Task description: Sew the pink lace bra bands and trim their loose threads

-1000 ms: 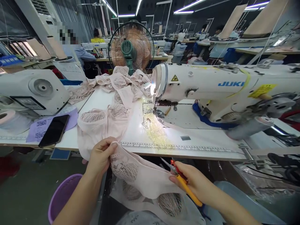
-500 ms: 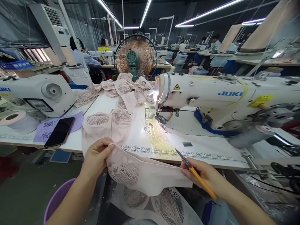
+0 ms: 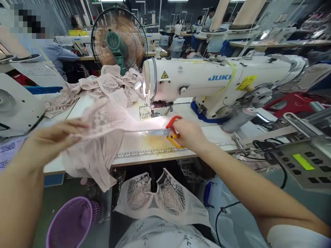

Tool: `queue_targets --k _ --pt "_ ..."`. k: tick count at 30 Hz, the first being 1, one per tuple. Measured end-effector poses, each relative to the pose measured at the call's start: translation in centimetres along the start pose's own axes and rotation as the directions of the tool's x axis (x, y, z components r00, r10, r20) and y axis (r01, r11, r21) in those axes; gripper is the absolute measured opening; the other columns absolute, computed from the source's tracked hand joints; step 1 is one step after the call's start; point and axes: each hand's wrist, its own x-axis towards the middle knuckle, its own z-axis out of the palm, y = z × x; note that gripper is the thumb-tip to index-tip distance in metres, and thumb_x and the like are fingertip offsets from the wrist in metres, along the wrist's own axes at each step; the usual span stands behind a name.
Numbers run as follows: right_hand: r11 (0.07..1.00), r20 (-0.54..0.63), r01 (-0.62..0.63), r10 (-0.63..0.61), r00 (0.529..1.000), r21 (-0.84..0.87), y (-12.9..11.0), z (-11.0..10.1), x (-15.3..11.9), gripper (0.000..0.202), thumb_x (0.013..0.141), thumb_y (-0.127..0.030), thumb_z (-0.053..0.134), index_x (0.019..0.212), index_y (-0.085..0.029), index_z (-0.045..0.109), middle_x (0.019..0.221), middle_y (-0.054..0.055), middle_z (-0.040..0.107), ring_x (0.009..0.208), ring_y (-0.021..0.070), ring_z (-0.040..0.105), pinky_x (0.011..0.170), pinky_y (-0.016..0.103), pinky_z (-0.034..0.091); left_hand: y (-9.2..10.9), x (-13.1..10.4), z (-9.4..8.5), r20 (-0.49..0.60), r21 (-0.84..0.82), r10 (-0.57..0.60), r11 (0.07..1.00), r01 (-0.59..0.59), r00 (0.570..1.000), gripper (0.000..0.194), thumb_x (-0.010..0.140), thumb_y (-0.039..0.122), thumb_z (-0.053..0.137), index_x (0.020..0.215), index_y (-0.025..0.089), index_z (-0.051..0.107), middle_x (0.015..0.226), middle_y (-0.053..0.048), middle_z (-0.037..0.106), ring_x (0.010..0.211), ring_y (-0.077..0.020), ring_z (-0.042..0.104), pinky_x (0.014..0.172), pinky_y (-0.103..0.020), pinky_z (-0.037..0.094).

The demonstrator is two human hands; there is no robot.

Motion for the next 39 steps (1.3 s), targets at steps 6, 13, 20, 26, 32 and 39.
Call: queue_targets --k 6,13,20,26,32,39 --pt "0.996 0.239 0.050 -0.065 0.969 0.067 -1.0 3.5 -4.2 0.009 0.071 -0.011 0.049 0.074 -0.017 0.055 0.073 0.006 0.062 0.071 0.0173 0.055 0.055 0.026 0.030 -5.8 -5.4 4.0 0.217 0.213 -0.038 0.977 -0.009 0.975 0.013 0.072 0.036 0.066 0.076 0.024 0.070 0.098 -0.008 0.072 0.101 -0.0283 0.063 0.102 -0.054 0.038" --pt "0.998 0.156 -0.002 -0.008 0.988 0.066 -0.7 2.9 -5.5 0.017 0.084 -0.019 0.043 0.071 -0.018 0.054 0.070 0.006 0.060 0.069 0.0182 0.053 0.057 0.027 0.032 -0.4 -9.1 8.3 0.045 0.499 0.226 0.839 -0.218 0.973 0.031 0.077 0.014 0.057 0.105 0.026 0.063 0.107 -0.004 0.064 0.099 -0.0260 0.061 0.089 -0.040 0.050" --pt "0.996 0.023 -0.011 0.009 1.000 0.087 -0.8 3.2 -7.6 0.023 0.087 -0.022 0.040 0.065 -0.020 0.048 0.063 0.004 0.055 0.064 0.0179 0.052 0.056 0.027 0.032 -0.9 -8.8 15.3 0.240 0.683 0.146 0.677 -0.273 0.960 0.038 0.086 0.020 0.046 0.122 0.011 0.051 0.119 -0.020 0.057 0.113 -0.0318 0.054 0.092 -0.047 0.048" --pt "0.981 0.176 -0.170 0.153 0.972 0.088 -0.1 3.0 -6.8 0.026 0.083 -0.028 0.042 0.058 -0.021 0.039 0.056 0.002 0.049 0.054 0.0156 0.046 0.048 0.026 0.025 -2.0 -7.5 14.9 0.217 0.722 0.123 0.647 -0.244 0.968 0.035 0.087 0.024 0.042 0.113 0.008 0.058 0.111 -0.018 0.059 0.105 -0.0307 0.055 0.091 -0.045 0.046" --pt "0.976 0.199 -0.190 0.167 0.966 0.105 1.1 3.1 -5.7 0.026 0.082 -0.027 0.041 0.057 -0.021 0.038 0.061 0.003 0.054 0.060 0.0161 0.049 0.051 0.026 0.030 -1.8 -6.4 14.7 0.227 0.701 0.068 0.681 -0.211 0.972 0.034 0.088 0.026 0.040 0.108 0.011 0.064 0.104 -0.014 0.061 0.100 -0.0289 0.055 0.087 -0.044 0.046" --pt "0.984 0.178 -0.170 0.156 0.972 0.062 1.5 2.9 -5.8 0.025 0.082 -0.025 0.041 0.057 -0.021 0.041 0.060 0.004 0.055 0.061 0.0177 0.051 0.052 0.027 0.032 -1.8 -6.0 14.2 0.314 0.636 0.133 0.705 -0.312 0.940 0.033 0.089 0.020 0.040 0.109 0.010 0.064 0.101 -0.014 0.062 0.095 -0.0267 0.055 0.082 -0.042 0.047"
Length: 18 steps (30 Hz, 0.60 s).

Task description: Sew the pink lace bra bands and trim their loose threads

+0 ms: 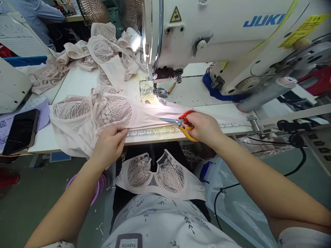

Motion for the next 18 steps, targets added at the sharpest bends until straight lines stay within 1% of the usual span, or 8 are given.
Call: queue_targets --k 4,8,11,14,18 --pt "1.000 0.013 0.001 -0.001 1.000 -0.007 -0.1 0.0 -0.1 0.025 0.083 -0.026 0.040 0.059 -0.021 0.041 0.062 0.005 0.056 0.064 0.0188 0.054 0.052 0.027 0.034 -0.4 0.0 -0.2 0.003 -0.001 0.051 0.999 -0.051 0.999 0.032 0.089 0.018 0.041 0.109 0.008 0.065 0.102 -0.015 0.062 0.095 -0.0265 0.055 0.082 -0.041 0.048" --pt "1.000 0.043 -0.014 0.014 0.999 0.020 -0.2 -0.3 -0.1 0.024 0.083 -0.027 0.039 0.060 -0.021 0.042 0.064 0.006 0.058 0.066 0.0199 0.056 0.053 0.027 0.034 -0.7 -0.1 -0.3 0.025 0.015 0.095 0.995 -0.095 0.995 0.032 0.088 0.016 0.042 0.111 0.009 0.064 0.104 -0.015 0.061 0.097 -0.0266 0.055 0.084 -0.042 0.047" --pt "0.996 0.114 -0.059 0.051 0.992 0.063 0.0 -1.0 0.0 0.020 0.079 -0.030 0.043 0.061 -0.021 0.044 0.065 0.006 0.059 0.063 0.0193 0.055 0.052 0.026 0.033 -1.0 -0.2 -0.3 0.046 0.033 0.124 0.992 -0.125 0.991 0.033 0.087 0.013 0.043 0.112 0.009 0.063 0.105 -0.016 0.061 0.098 -0.0273 0.055 0.085 -0.043 0.047" --pt "0.984 0.204 -0.137 0.112 0.973 0.114 0.2 -1.7 0.2 0.018 0.074 -0.035 0.048 0.063 -0.021 0.046 0.064 0.005 0.060 0.057 0.0175 0.053 0.049 0.025 0.031 -1.3 -0.3 -0.3 0.053 0.036 0.144 0.989 -0.146 0.988 0.033 0.085 0.011 0.043 0.112 0.008 0.063 0.106 -0.016 0.061 0.098 -0.0279 0.056 0.085 -0.044 0.048" --pt "0.970 0.262 -0.200 0.158 0.952 0.141 0.2 -2.3 0.7 0.020 0.074 -0.038 0.047 0.065 -0.020 0.047 0.066 0.005 0.061 0.058 0.0170 0.053 0.050 0.024 0.031 -1.5 -0.2 -0.5 0.051 0.025 0.164 0.986 -0.166 0.985 0.033 0.085 0.010 0.044 0.112 0.008 0.063 0.107 -0.016 0.062 0.099 -0.0285 0.057 0.085 -0.044 0.048"
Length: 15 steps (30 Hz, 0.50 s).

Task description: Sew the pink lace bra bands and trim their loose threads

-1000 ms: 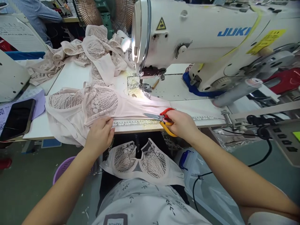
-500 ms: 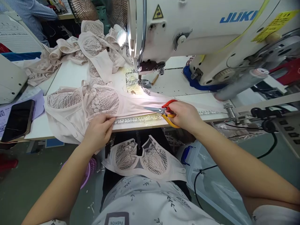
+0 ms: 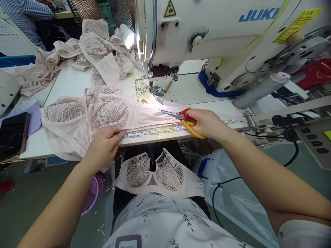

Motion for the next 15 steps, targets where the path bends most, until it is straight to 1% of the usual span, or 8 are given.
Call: queue_targets --k 3,7,11,15 --pt "0.999 0.021 -0.038 0.038 0.999 0.014 0.0 -0.1 0.3 0.019 0.075 -0.037 0.047 0.067 -0.020 0.047 0.068 0.004 0.063 0.059 0.0169 0.054 0.051 0.024 0.032 -0.1 0.0 -0.1 -0.007 -0.023 0.014 1.000 -0.015 1.000 0.034 0.085 0.010 0.043 0.112 0.009 0.063 0.108 -0.016 0.062 0.100 -0.0279 0.057 0.085 -0.044 0.049" --pt "0.996 0.012 -0.086 0.086 0.996 -0.017 0.1 0.1 0.7 0.020 0.075 -0.040 0.047 0.069 -0.021 0.049 0.070 0.004 0.065 0.059 0.0176 0.053 0.051 0.024 0.031 -0.3 0.1 -0.1 -0.019 -0.039 0.016 0.999 -0.017 1.000 0.033 0.085 0.010 0.043 0.111 0.009 0.064 0.107 -0.015 0.063 0.099 -0.0276 0.058 0.084 -0.044 0.050" --pt "0.994 0.018 -0.103 0.104 0.994 -0.032 0.1 0.1 1.0 0.023 0.076 -0.042 0.047 0.068 -0.021 0.049 0.072 0.004 0.065 0.060 0.0179 0.054 0.051 0.025 0.031 -0.4 0.3 -0.1 -0.012 -0.048 0.024 0.999 -0.025 1.000 0.032 0.086 0.011 0.043 0.110 0.009 0.064 0.106 -0.015 0.064 0.098 -0.0270 0.059 0.083 -0.043 0.050" --pt "0.992 0.028 -0.115 0.116 0.993 -0.060 -0.1 0.0 1.3 0.024 0.077 -0.042 0.048 0.070 -0.020 0.052 0.073 0.005 0.065 0.061 0.0183 0.054 0.051 0.025 0.031 -0.7 0.5 -0.2 0.004 -0.062 0.059 0.996 -0.059 0.998 0.032 0.088 0.012 0.042 0.111 0.010 0.063 0.107 -0.014 0.063 0.099 -0.0257 0.058 0.083 -0.041 0.050"
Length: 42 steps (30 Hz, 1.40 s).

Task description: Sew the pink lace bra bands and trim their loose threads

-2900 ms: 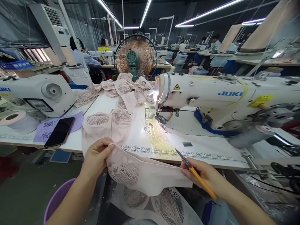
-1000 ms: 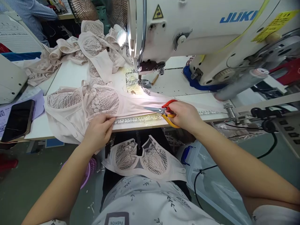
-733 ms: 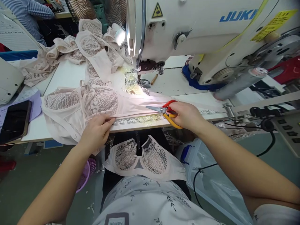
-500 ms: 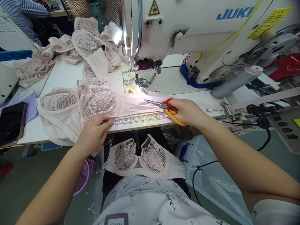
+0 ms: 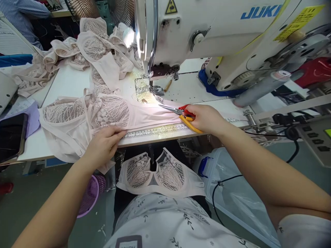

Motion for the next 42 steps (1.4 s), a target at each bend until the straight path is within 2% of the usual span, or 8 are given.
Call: queue_targets --k 7,12,15,17,19,25,32,42 --pt "0.999 0.003 0.017 -0.017 1.000 -0.029 0.1 0.1 0.3 0.022 0.077 -0.040 0.050 0.079 -0.020 0.058 0.081 0.005 0.068 0.063 0.0186 0.055 0.052 0.026 0.032 -0.3 -0.2 0.1 0.045 0.062 0.031 0.997 -0.034 0.998 0.034 0.085 0.008 0.041 0.113 0.011 0.060 0.109 -0.013 0.062 0.100 -0.0261 0.057 0.086 -0.042 0.049" --pt "0.996 -0.005 0.041 -0.041 0.999 -0.074 0.0 -0.2 0.6 0.022 0.081 -0.038 0.049 0.081 -0.019 0.059 0.084 0.007 0.068 0.069 0.0196 0.056 0.054 0.026 0.031 -1.0 -0.5 0.0 0.078 0.109 0.070 0.991 -0.078 0.994 0.041 0.085 0.010 0.039 0.122 0.019 0.054 0.113 -0.011 0.061 0.100 -0.0275 0.056 0.085 -0.043 0.049" --pt "0.991 0.026 0.106 -0.104 0.994 -0.078 0.0 -0.9 0.9 0.021 0.081 -0.036 0.050 0.085 -0.017 0.059 0.089 0.009 0.068 0.073 0.0206 0.056 0.056 0.027 0.029 -1.8 -0.7 0.0 0.061 0.107 0.147 0.982 -0.153 0.987 0.060 0.085 0.011 0.041 0.141 0.030 0.031 0.111 -0.010 0.059 0.095 -0.0284 0.057 0.080 -0.044 0.050" --pt "0.990 0.090 0.128 -0.123 0.988 -0.055 0.2 -1.3 1.4 0.017 0.078 -0.029 0.054 0.088 -0.017 0.059 0.093 0.010 0.067 0.075 0.0203 0.055 0.056 0.026 0.028 -2.6 -0.8 0.4 0.085 0.100 0.136 0.984 -0.144 0.987 0.070 0.086 0.015 0.040 0.145 0.039 0.012 0.113 -0.010 0.056 0.095 -0.0305 0.056 0.079 -0.047 0.049" --pt "0.991 0.123 0.131 -0.127 0.984 -0.023 0.6 -1.8 1.9 0.016 0.075 -0.024 0.056 0.090 -0.017 0.057 0.094 0.010 0.066 0.075 0.0200 0.054 0.056 0.026 0.027 -3.4 -0.8 0.9 0.090 0.087 0.097 0.991 -0.105 0.991 0.071 0.087 0.017 0.038 0.143 0.046 0.005 0.114 -0.008 0.053 0.096 -0.0318 0.055 0.080 -0.049 0.048" --pt "0.985 0.157 0.166 -0.172 0.973 0.051 1.0 -2.2 2.2 0.014 0.073 -0.020 0.057 0.086 -0.016 0.054 0.088 0.009 0.063 0.071 0.0189 0.050 0.054 0.026 0.027 -3.5 -0.7 0.9 0.110 0.073 0.094 0.992 -0.102 0.990 0.073 0.086 0.018 0.038 0.141 0.051 0.004 0.112 -0.006 0.053 0.093 -0.0333 0.056 0.078 -0.050 0.048" --pt "0.957 0.101 0.258 -0.272 0.957 0.135 0.9 -2.0 1.9 0.007 0.077 -0.018 0.055 0.083 -0.016 0.052 0.085 0.007 0.061 0.069 0.0163 0.047 0.057 0.025 0.029 -3.4 -0.2 0.5 0.112 0.050 0.085 0.995 -0.091 0.990 0.073 0.084 0.017 0.041 0.140 0.053 0.011 0.113 -0.005 0.054 0.094 -0.0325 0.057 0.081 -0.049 0.047" --pt "0.958 0.143 0.256 -0.274 0.951 0.130 1.2 -2.3 2.1 0.009 0.078 -0.024 0.058 0.081 -0.016 0.055 0.081 0.005 0.060 0.067 0.0153 0.045 0.059 0.026 0.028 -2.7 -0.2 0.2 0.115 -0.003 0.073 0.997 -0.073 0.991 0.072 0.083 0.017 0.041 0.140 0.052 0.014 0.114 -0.007 0.054 0.096 -0.0342 0.056 0.084 -0.052 0.046"
